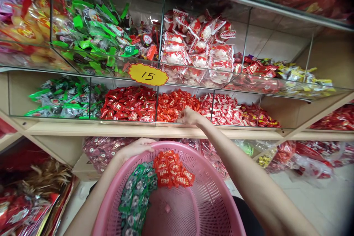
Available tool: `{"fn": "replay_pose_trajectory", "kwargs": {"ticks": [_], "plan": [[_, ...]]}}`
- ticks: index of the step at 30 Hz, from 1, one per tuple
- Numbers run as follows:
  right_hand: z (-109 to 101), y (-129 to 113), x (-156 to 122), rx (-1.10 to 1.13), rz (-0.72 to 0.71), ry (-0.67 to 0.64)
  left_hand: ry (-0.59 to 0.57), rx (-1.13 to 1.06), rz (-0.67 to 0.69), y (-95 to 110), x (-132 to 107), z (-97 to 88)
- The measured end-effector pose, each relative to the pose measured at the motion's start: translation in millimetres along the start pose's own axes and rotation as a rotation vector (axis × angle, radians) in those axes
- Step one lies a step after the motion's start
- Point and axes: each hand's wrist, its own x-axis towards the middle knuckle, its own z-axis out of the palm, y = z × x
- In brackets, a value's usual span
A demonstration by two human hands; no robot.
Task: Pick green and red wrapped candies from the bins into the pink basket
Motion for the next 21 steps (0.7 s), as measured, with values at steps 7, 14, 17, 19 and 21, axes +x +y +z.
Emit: {"fn": "replay_pose_trajectory", "kwargs": {"ticks": [7,14,17,19,21], "plan": [[-13.6,0.0,-33.6,0.137,-0.117,0.188,-0.037,-0.065,-0.003,2.4,-1.5,1.6],[14.9,16.9,-114.7,0.303,-0.179,0.198,-0.064,-0.052,-0.006,1.9,-0.9,2.0],[41.0,29.2,-131.2,0.144,-0.069,0.177,-0.046,-0.033,-0.020,1.5,-0.4,1.7],[53.8,33.4,-136.0,-0.044,0.014,0.131,-0.023,-0.005,-0.026,1.3,-0.1,1.2],[61.1,33.2,-138.3,-0.205,0.075,0.036,-0.002,0.018,-0.026,1.2,0.2,0.6]]}}
